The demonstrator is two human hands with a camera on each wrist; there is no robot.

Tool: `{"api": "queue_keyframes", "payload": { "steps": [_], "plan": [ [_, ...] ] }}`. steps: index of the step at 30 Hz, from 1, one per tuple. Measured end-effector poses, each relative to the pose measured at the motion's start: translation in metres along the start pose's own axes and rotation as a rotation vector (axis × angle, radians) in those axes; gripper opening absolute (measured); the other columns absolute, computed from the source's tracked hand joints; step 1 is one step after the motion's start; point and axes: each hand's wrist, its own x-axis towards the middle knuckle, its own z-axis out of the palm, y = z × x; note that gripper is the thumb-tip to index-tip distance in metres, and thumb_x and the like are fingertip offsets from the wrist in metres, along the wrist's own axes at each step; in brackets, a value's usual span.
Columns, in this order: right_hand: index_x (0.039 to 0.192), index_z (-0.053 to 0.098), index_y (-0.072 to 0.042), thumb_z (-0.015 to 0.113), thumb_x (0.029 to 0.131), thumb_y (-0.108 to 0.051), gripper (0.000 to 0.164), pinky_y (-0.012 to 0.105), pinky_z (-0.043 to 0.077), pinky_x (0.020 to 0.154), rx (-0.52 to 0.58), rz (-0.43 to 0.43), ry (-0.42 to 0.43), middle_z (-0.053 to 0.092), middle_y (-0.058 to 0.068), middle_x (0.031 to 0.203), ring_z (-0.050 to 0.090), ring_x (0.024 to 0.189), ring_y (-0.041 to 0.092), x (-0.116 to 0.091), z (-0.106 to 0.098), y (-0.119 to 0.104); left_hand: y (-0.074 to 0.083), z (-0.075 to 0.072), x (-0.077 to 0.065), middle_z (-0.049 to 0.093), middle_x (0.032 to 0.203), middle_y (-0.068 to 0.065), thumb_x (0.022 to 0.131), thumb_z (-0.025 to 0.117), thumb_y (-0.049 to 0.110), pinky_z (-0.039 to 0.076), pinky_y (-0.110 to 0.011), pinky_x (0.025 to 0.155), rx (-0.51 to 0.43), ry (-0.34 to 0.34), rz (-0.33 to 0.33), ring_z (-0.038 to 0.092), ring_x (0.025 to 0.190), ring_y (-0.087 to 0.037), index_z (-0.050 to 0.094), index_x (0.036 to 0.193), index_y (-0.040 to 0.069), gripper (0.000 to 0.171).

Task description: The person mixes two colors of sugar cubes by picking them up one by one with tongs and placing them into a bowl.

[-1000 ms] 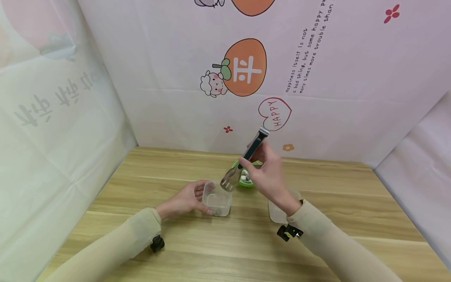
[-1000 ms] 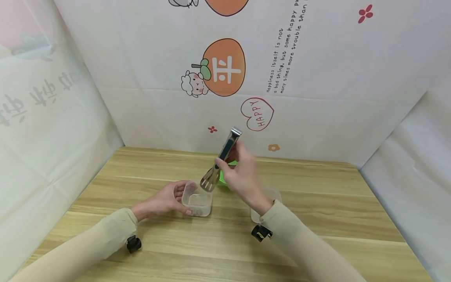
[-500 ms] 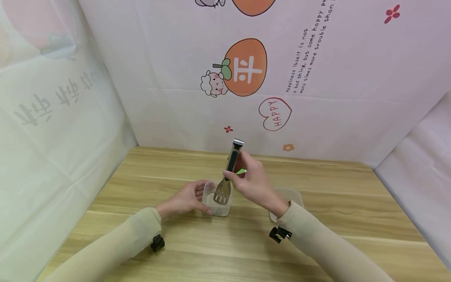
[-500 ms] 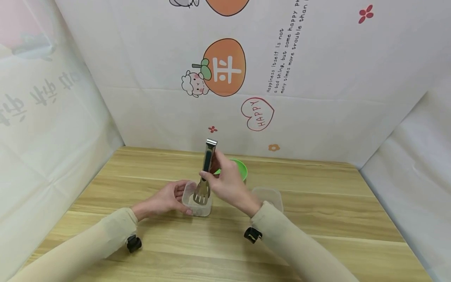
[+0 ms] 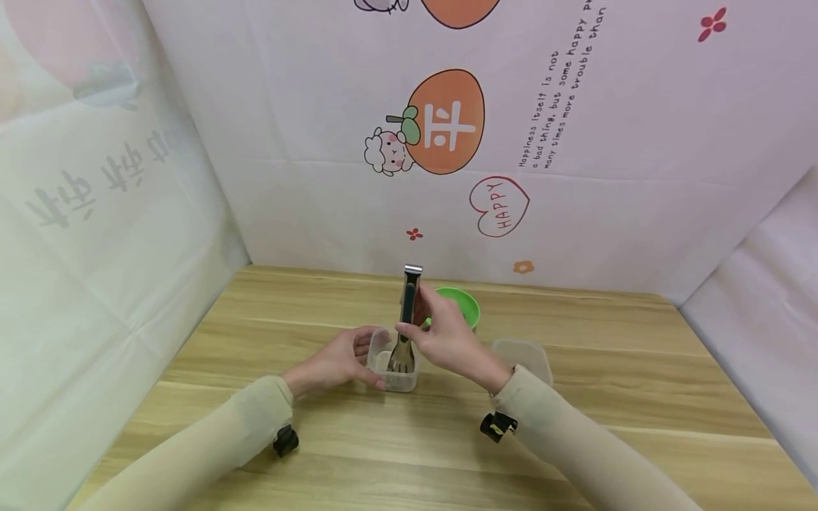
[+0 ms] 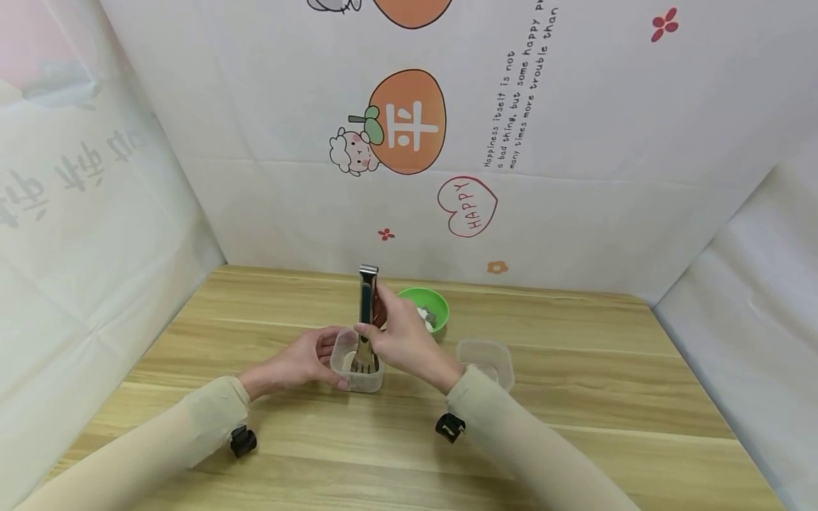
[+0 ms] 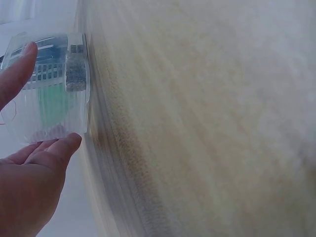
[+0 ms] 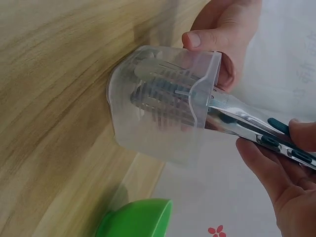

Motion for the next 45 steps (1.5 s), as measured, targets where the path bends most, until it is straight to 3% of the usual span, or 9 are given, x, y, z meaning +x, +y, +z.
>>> {"api": "queue_keyframes", "payload": {
  "steps": [19, 31, 45],
  "plan": [
    [0.114, 0.059, -0.008, 0.076, 0.095, 0.003, 0.028, 0.033, 0.059, 0.058, 0.002, -0.028, 0.091, 0.069, 0.000, 0.088, 0.067, 0.075, 0.015, 0.001, 0.000, 0.012, -0.006, 0.000, 0.001, 0.048, 0.157, -0.022, 0.079, 0.092, 0.002, 0.039, -0.050, 0.120, 0.005, -0.006, 0.023, 0.045, 0.145, -0.041, 0.032, 0.160, -0.007, 0.101],
    [0.114, 0.059, -0.009, 0.078, 0.095, -0.001, 0.028, 0.031, 0.060, 0.061, -0.015, -0.016, 0.057, 0.067, -0.001, 0.090, 0.066, 0.074, 0.013, 0.005, 0.006, 0.011, -0.004, 0.000, 0.002, 0.045, 0.159, -0.023, 0.079, 0.092, 0.004, 0.037, -0.051, 0.121, 0.017, 0.005, -0.001, 0.043, 0.147, -0.040, 0.031, 0.160, -0.007, 0.102],
    [0.110, 0.059, -0.005, 0.078, 0.093, 0.003, 0.026, 0.032, 0.058, 0.061, -0.010, -0.006, 0.202, 0.069, 0.001, 0.083, 0.066, 0.071, 0.015, 0.008, 0.007, 0.013, -0.002, 0.000, 0.003, 0.048, 0.156, -0.024, 0.080, 0.090, 0.000, 0.040, -0.049, 0.119, 0.012, -0.010, 0.015, 0.045, 0.145, -0.040, 0.032, 0.160, -0.008, 0.099]
  ]
}}
